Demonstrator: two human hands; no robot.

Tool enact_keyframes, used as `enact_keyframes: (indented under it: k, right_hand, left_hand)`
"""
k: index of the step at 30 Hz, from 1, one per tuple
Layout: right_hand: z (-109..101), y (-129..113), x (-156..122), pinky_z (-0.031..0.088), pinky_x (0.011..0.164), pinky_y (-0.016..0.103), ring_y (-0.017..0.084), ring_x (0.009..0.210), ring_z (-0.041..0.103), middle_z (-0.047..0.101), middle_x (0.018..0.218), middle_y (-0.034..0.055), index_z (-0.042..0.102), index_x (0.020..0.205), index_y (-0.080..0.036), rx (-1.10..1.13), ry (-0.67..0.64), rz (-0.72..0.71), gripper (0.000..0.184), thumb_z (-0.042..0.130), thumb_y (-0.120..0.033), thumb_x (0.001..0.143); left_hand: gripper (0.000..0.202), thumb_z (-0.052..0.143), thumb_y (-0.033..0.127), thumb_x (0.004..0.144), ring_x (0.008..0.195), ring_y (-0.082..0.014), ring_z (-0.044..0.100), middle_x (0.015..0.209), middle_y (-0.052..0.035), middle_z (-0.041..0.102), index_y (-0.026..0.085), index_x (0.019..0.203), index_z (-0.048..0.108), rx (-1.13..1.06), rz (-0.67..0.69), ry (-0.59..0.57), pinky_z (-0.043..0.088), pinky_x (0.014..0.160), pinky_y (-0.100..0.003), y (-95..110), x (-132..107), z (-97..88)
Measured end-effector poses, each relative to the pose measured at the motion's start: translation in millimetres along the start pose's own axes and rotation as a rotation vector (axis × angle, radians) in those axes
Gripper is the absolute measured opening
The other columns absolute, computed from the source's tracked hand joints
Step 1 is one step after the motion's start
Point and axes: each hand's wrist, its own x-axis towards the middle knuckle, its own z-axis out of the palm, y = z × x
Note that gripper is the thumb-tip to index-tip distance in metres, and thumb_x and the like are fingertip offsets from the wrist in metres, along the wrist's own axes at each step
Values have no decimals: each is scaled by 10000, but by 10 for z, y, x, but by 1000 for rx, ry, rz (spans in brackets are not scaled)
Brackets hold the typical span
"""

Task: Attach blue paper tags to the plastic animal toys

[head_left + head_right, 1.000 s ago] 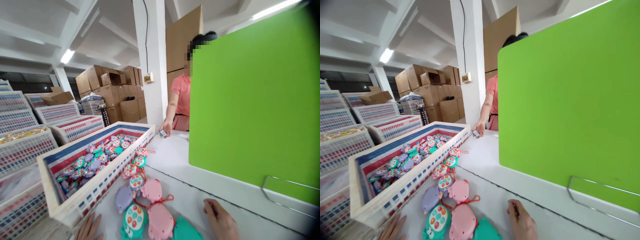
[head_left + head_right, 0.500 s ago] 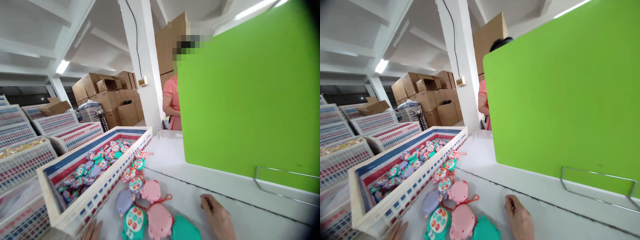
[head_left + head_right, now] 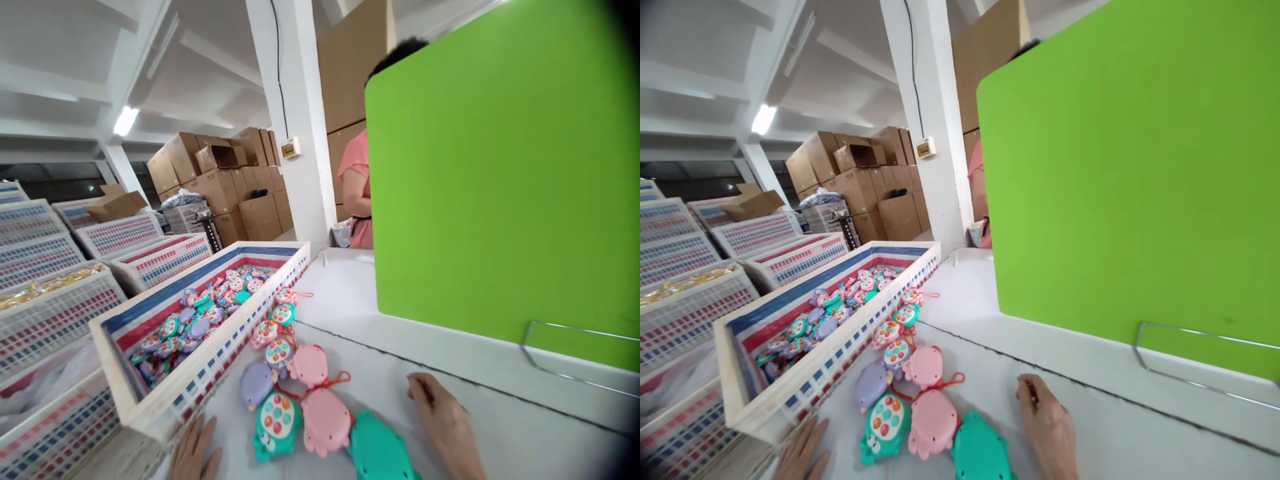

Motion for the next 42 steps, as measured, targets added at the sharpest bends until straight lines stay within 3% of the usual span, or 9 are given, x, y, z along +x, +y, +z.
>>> enact_keyframes:
  k: [8, 14, 21, 24, 26, 29, 31, 35, 42]
  right_hand:
    - [22, 43, -1, 428, 619, 304, 202, 611, 611, 645, 650, 38, 554, 793, -209, -18, 27, -33, 291, 372, -430, 743]
    - [16, -80, 4, 443, 645, 301, 135, 609, 569, 588, 633, -8, 559, 809, -155, -34, 51, -47, 227, 432, -341, 836]
    - [-689, -208, -620, 455, 585, 255, 88, 604, 535, 567, 709, -15, 558, 850, -130, -25, -8, 52, 276, 416, -365, 871]
    - [-1264, -55, -1268, 395, 482, 215, 81, 507, 463, 546, 618, -18, 570, 773, -147, -14, -5, 117, 241, 467, -359, 821]
    - [-1583, 80, -1736, 357, 426, 210, 90, 474, 434, 538, 592, -8, 573, 730, -163, -28, 32, 182, 255, 477, -393, 782]
    - [-1820, 230, -2319, 337, 401, 208, 97, 454, 422, 519, 575, -10, 560, 703, -182, -70, 91, 261, 286, 454, -441, 762]
    - [-1829, 270, -2574, 345, 415, 210, 104, 459, 433, 513, 567, -14, 554, 713, -191, -100, 111, 275, 285, 438, -447, 759]
    - [-1738, 276, -2772, 394, 494, 216, 127, 509, 490, 540, 564, -17, 556, 744, -210, -144, 148, 255, 288, 427, -467, 735]
    - [-1732, 289, -2758, 406, 536, 240, 151, 532, 521, 554, 550, -20, 551, 732, -226, -82, 135, 211, 329, 417, -525, 701]
  left_hand:
    - [575, 239, 422, 832, 1280, -258, 239, 1382, -146, 288, 85, 1275, 385, 17, -24, -179, 232, 1045, -457, 301, 49, -343]
    - [584, 251, 450, 805, 1241, -313, 302, 1318, -181, 370, 91, 1224, 441, -68, -21, -110, 270, 1005, -509, 328, 87, -301]
    - [572, 254, 465, 796, 1141, -335, 394, 1143, -216, 478, 36, 1113, 460, -218, 88, 28, 296, 977, -509, 448, 177, -520]
    - [493, 283, 444, 831, 1134, -279, 412, 1164, -171, 479, 85, 1130, 443, -288, 190, 8, 341, 968, -448, 756, -175, -784]
    - [366, 361, 389, 847, 1121, -214, 432, 1164, -99, 506, 165, 1118, 463, -392, 434, -81, 367, 963, -371, 1126, -616, -1033]
    - [337, 515, 373, 781, 1112, -246, 417, 1141, -88, 525, 179, 1056, 509, -454, 835, -318, 382, 922, -383, 1777, -1311, -1367]
    - [274, 575, 273, 720, 1001, -263, 470, 1046, -96, 554, 153, 965, 545, -376, 875, -487, 400, 860, -397, 2131, -1605, -1493]
    - [164, 389, 82, 745, 771, -196, 509, 795, -55, 568, 152, 716, 534, -348, 688, -670, 399, 720, -331, 2411, -1672, -1576]
    - [227, 382, 356, 762, 506, -99, 405, 536, 32, 423, 169, 638, 414, -1003, 184, -986, 337, 503, -214, 2258, -1500, -1728]
